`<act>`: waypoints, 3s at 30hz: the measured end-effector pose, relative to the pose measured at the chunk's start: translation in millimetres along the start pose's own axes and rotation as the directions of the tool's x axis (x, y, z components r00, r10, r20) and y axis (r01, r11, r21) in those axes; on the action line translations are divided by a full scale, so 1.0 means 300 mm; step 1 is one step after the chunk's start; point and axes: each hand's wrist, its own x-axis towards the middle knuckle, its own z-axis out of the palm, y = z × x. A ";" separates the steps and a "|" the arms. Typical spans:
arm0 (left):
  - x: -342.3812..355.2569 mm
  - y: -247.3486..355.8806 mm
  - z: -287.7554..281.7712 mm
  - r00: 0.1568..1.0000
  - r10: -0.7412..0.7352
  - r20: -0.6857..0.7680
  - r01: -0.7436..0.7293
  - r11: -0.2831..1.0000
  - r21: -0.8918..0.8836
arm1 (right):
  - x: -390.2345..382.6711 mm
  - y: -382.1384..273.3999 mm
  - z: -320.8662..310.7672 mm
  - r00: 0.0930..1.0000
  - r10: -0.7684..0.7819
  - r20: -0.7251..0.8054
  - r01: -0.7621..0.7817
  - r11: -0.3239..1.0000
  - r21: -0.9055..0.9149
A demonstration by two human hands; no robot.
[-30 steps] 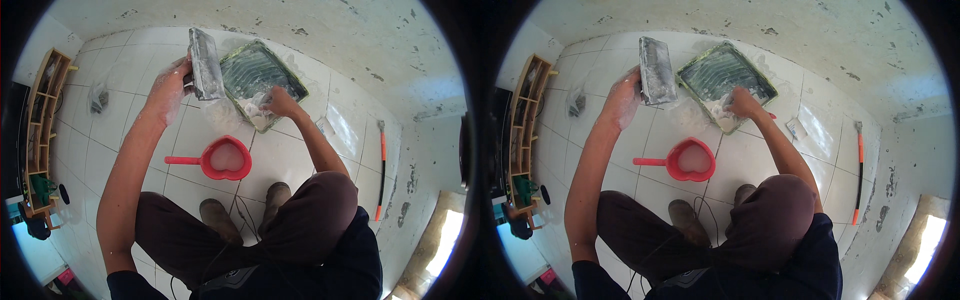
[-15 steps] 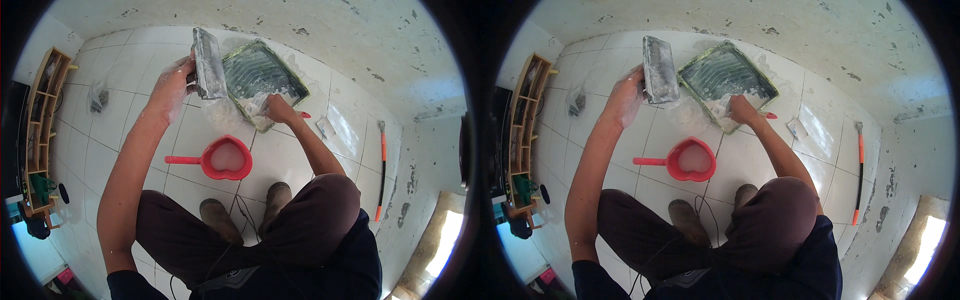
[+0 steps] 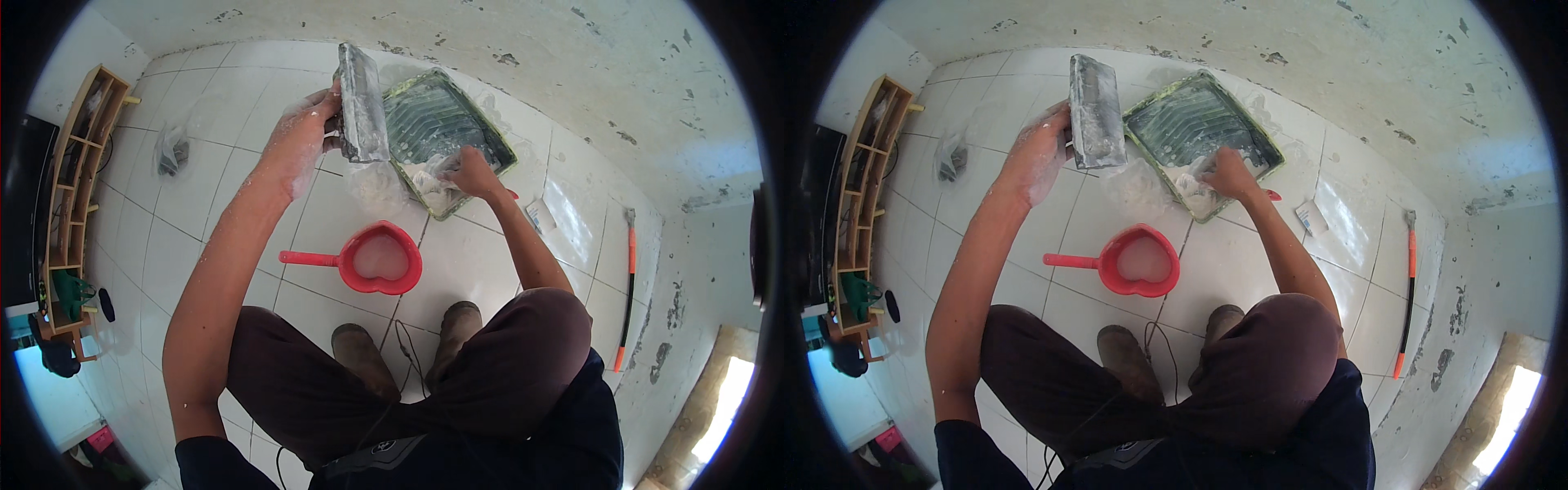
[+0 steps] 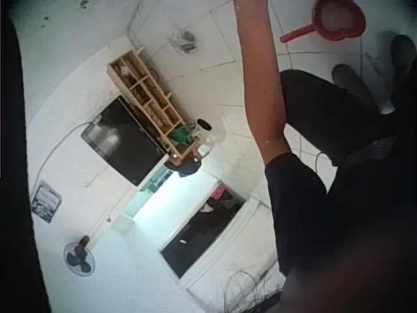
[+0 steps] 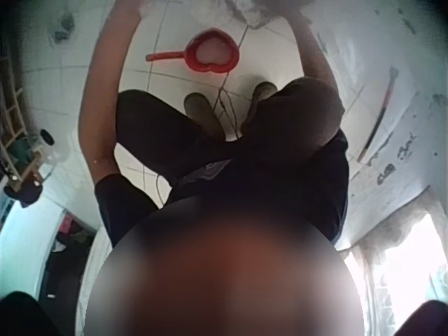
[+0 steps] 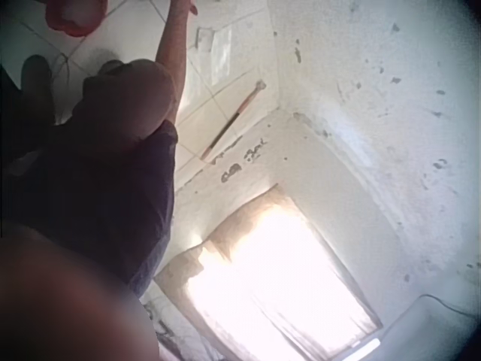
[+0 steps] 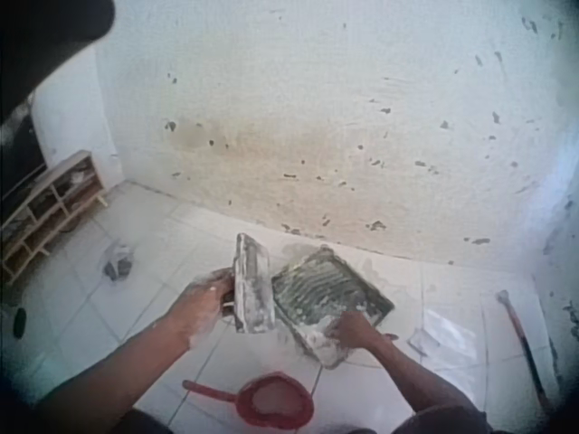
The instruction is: The person applies plaster to a wall using a putty knife and a brush.
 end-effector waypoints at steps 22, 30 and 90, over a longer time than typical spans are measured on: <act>0.013 -0.038 0.014 0.998 0.041 -0.053 -0.040 0.999 0.033 | 0.089 -0.172 0.421 0.915 -0.402 0.014 0.401 0.909 -0.117; 0.176 -0.190 0.023 0.995 -0.093 0.034 0.089 0.990 0.107 | 0.030 -0.077 0.196 0.904 -0.336 -0.265 0.367 0.927 0.077; 0.581 -0.753 0.085 0.938 -0.311 -0.155 0.335 0.927 0.170 | -0.106 0.122 0.040 0.993 -0.037 -0.113 0.067 0.961 0.267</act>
